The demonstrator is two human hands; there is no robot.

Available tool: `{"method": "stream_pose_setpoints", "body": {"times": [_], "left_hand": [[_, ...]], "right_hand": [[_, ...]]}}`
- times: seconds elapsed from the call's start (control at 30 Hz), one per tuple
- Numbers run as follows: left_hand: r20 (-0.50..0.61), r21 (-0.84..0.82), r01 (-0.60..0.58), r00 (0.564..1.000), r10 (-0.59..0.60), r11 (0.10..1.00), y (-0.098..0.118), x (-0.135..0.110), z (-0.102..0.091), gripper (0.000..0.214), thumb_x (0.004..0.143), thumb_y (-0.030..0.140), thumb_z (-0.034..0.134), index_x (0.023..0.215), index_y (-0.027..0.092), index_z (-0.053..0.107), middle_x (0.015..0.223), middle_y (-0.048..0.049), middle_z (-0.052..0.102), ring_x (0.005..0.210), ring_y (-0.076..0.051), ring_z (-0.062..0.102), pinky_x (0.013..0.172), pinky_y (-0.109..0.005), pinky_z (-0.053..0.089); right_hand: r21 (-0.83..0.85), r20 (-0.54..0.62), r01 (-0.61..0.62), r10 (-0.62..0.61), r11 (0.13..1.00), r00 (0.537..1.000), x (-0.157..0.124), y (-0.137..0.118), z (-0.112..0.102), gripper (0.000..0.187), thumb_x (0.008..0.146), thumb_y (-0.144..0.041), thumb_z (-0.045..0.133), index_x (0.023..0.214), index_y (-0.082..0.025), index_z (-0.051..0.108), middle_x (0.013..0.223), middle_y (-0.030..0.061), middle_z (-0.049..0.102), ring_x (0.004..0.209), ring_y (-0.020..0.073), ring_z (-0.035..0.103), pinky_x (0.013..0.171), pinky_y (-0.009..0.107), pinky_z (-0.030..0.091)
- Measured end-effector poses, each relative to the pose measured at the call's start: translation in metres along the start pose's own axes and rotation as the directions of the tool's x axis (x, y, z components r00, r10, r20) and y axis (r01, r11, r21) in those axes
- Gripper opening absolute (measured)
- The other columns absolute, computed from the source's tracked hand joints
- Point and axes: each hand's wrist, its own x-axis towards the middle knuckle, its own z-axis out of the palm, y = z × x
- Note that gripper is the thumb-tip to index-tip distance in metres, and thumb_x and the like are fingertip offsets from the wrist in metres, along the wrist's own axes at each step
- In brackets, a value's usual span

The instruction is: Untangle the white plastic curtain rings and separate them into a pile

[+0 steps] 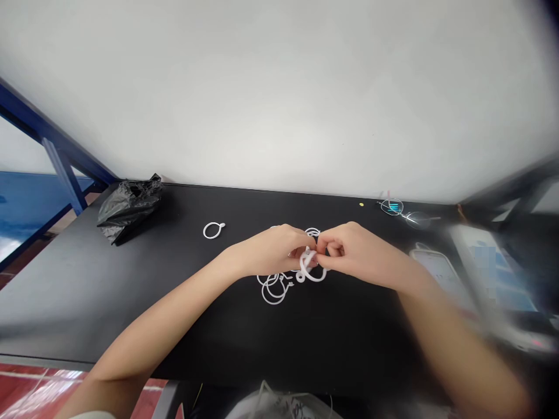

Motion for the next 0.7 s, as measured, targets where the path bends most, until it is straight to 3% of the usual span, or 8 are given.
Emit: {"method": "stream_pose_setpoints", "body": {"times": [0.2, 0.4, 0.57, 0.7], "left_hand": [[-0.098, -0.075, -0.059, 0.994, 0.051, 0.995, 0.004, -0.006, -0.013, 0.021, 0.091, 0.022, 0.058, 0.072, 0.015, 0.062, 0.066, 0.0022, 0.055, 0.058, -0.008, 0.046, 0.057, -0.022, 0.036], [-0.052, -0.344, -0.029, 0.999, 0.012, 0.939, 0.011, -0.021, -0.039, 0.022, 0.087, 0.031, 0.067, 0.072, 0.014, 0.064, 0.064, 0.0021, 0.060, 0.058, -0.007, 0.050, 0.057, -0.020, 0.039], [-0.004, -0.437, -0.009, 1.000, 0.008, 0.899, 0.011, -0.026, -0.046, 0.024, 0.085, 0.031, 0.069, 0.069, 0.014, 0.063, 0.061, 0.0020, 0.057, 0.057, -0.008, 0.047, 0.054, -0.021, 0.038], [0.096, -0.467, -0.047, 0.990, 0.104, 0.883, 0.012, -0.027, -0.046, 0.024, 0.084, 0.029, 0.071, 0.066, 0.015, 0.062, 0.061, 0.0005, 0.060, 0.057, -0.009, 0.050, 0.057, -0.023, 0.041]], "right_hand": [[0.136, -0.092, 0.101, -0.089, 0.985, 0.992, -0.006, 0.002, -0.004, 0.026, 0.085, -0.039, 0.059, 0.069, -0.019, 0.061, 0.051, -0.0062, 0.048, 0.049, 0.0084, 0.036, 0.047, 0.023, 0.028], [0.091, -0.062, 0.155, -0.149, 0.984, 0.987, -0.012, 0.005, -0.009, 0.024, 0.087, -0.034, 0.057, 0.069, -0.020, 0.062, 0.054, -0.0050, 0.054, 0.050, 0.0087, 0.041, 0.048, 0.022, 0.031], [-0.004, -0.105, 0.058, -0.058, 0.998, 0.993, -0.013, 0.004, -0.009, 0.020, 0.080, -0.026, 0.059, 0.061, -0.020, 0.058, 0.048, -0.0063, 0.049, 0.047, 0.0085, 0.038, 0.046, 0.023, 0.029], [-0.049, -0.324, -0.073, 0.053, 0.996, 0.945, -0.009, 0.005, -0.010, 0.020, 0.074, -0.024, 0.061, 0.055, -0.020, 0.056, 0.051, -0.0044, 0.056, 0.047, 0.0096, 0.046, 0.046, 0.024, 0.032]]}}
